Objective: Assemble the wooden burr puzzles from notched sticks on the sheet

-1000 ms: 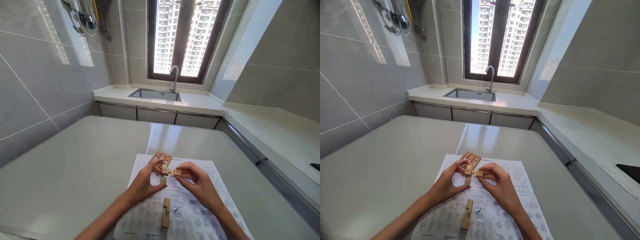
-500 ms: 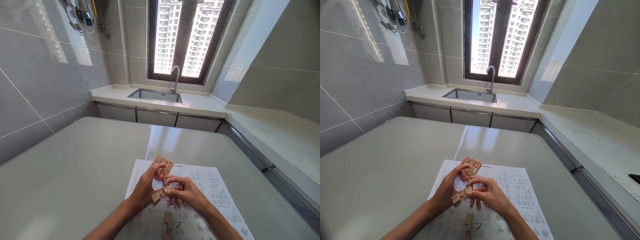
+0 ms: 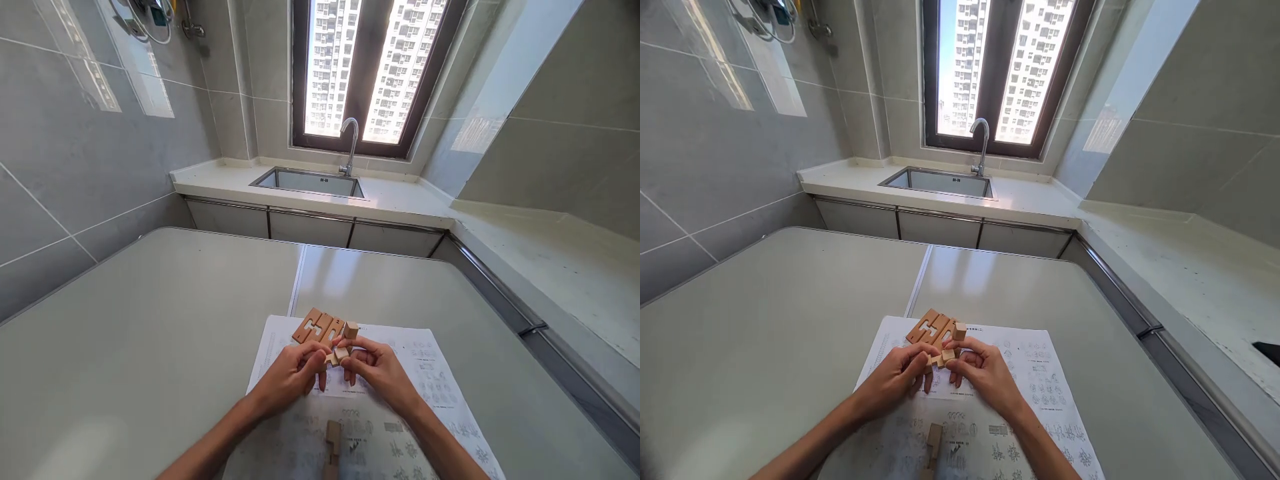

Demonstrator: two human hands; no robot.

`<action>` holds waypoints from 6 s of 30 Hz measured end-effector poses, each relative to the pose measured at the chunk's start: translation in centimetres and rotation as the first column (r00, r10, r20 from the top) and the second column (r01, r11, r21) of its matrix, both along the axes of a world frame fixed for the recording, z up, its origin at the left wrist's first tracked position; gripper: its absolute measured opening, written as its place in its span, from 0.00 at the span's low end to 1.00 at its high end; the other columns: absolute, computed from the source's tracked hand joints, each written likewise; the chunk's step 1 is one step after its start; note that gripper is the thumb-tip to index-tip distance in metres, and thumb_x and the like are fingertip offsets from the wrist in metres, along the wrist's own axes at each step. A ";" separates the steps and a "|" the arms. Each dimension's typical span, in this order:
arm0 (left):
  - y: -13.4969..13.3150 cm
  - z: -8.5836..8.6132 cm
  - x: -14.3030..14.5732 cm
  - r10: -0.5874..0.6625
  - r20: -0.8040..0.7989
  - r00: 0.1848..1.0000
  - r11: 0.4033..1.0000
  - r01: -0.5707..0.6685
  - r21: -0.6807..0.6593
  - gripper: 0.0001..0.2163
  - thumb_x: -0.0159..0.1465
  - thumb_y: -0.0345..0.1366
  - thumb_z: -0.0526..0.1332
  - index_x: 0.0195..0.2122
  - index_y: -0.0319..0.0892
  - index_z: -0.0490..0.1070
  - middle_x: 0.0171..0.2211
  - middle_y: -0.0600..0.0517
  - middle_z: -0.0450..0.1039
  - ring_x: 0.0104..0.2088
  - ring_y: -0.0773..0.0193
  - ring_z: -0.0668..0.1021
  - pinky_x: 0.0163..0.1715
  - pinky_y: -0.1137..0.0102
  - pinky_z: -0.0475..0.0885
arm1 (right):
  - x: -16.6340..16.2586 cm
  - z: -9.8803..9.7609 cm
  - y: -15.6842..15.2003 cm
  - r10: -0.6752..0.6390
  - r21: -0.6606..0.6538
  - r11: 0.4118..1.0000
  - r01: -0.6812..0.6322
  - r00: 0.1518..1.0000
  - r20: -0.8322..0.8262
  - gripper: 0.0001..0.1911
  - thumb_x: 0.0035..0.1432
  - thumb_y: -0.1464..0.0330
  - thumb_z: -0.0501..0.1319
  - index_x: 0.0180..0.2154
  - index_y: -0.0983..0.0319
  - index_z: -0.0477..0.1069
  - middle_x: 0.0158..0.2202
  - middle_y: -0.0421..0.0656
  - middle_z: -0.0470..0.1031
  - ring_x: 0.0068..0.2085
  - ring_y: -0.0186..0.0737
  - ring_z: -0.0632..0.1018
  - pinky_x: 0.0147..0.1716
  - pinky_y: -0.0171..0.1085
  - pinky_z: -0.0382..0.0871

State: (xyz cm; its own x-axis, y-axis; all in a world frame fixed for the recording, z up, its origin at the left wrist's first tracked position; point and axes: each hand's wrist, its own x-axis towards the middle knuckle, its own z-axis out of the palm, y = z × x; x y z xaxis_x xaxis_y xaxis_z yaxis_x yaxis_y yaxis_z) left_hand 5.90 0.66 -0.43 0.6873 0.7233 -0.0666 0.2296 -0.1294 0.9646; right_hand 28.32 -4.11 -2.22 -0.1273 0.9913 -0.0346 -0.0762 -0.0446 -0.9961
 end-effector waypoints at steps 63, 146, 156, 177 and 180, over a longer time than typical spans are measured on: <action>-1.0 0.4 0.4 -0.005 0.059 0.998 0.999 0.002 0.039 0.28 0.61 0.36 0.73 0.62 0.51 0.68 0.33 0.57 0.77 0.35 0.62 0.82 0.45 0.65 0.75 | -1.0 -0.2 -0.8 0.017 0.009 1.000 -0.017 1.000 -0.026 0.21 0.68 0.48 0.63 0.38 0.60 0.70 0.20 0.33 0.65 0.21 0.30 0.63 0.25 0.33 0.57; -0.7 -1.6 0.8 0.053 0.037 0.998 0.921 -0.063 0.383 0.32 0.59 0.44 0.76 0.63 0.48 0.69 0.50 0.48 0.75 0.32 0.66 0.75 0.31 0.70 0.76 | -0.3 -0.6 -3.1 -0.311 0.526 0.850 0.038 0.841 0.442 0.07 0.69 0.63 0.66 0.47 0.56 0.76 0.32 0.39 0.75 0.27 0.36 0.73 0.27 0.36 0.69; -1.1 0.2 1.0 0.063 0.214 0.975 0.998 -0.055 -0.041 0.32 0.61 0.40 0.73 0.65 0.43 0.67 0.47 0.48 0.80 0.42 0.59 0.83 0.46 0.64 0.80 | 0.0 -0.8 -2.3 -0.241 0.318 0.942 0.106 0.874 0.422 0.14 0.73 0.57 0.58 0.52 0.57 0.73 0.33 0.40 0.74 0.29 0.37 0.72 0.29 0.36 0.67; -1.6 0.3 0.7 -0.099 0.184 0.978 0.971 0.055 0.230 0.25 0.68 0.35 0.65 0.66 0.47 0.67 0.54 0.47 0.78 0.52 0.57 0.81 0.56 0.61 0.76 | 0.5 -0.6 -2.2 0.001 0.232 0.967 -0.107 0.910 0.416 0.23 0.75 0.52 0.50 0.29 0.58 0.61 0.26 0.36 0.62 0.27 0.35 0.64 0.28 0.35 0.59; -1.5 0.3 0.7 -0.080 0.158 0.984 0.962 0.035 0.269 0.26 0.68 0.34 0.65 0.67 0.48 0.65 0.56 0.47 0.78 0.52 0.56 0.81 0.56 0.61 0.76 | 0.4 -0.5 -2.2 0.001 0.213 0.973 -0.093 0.919 0.395 0.22 0.75 0.53 0.51 0.30 0.58 0.62 0.25 0.35 0.61 0.26 0.35 0.63 0.27 0.35 0.57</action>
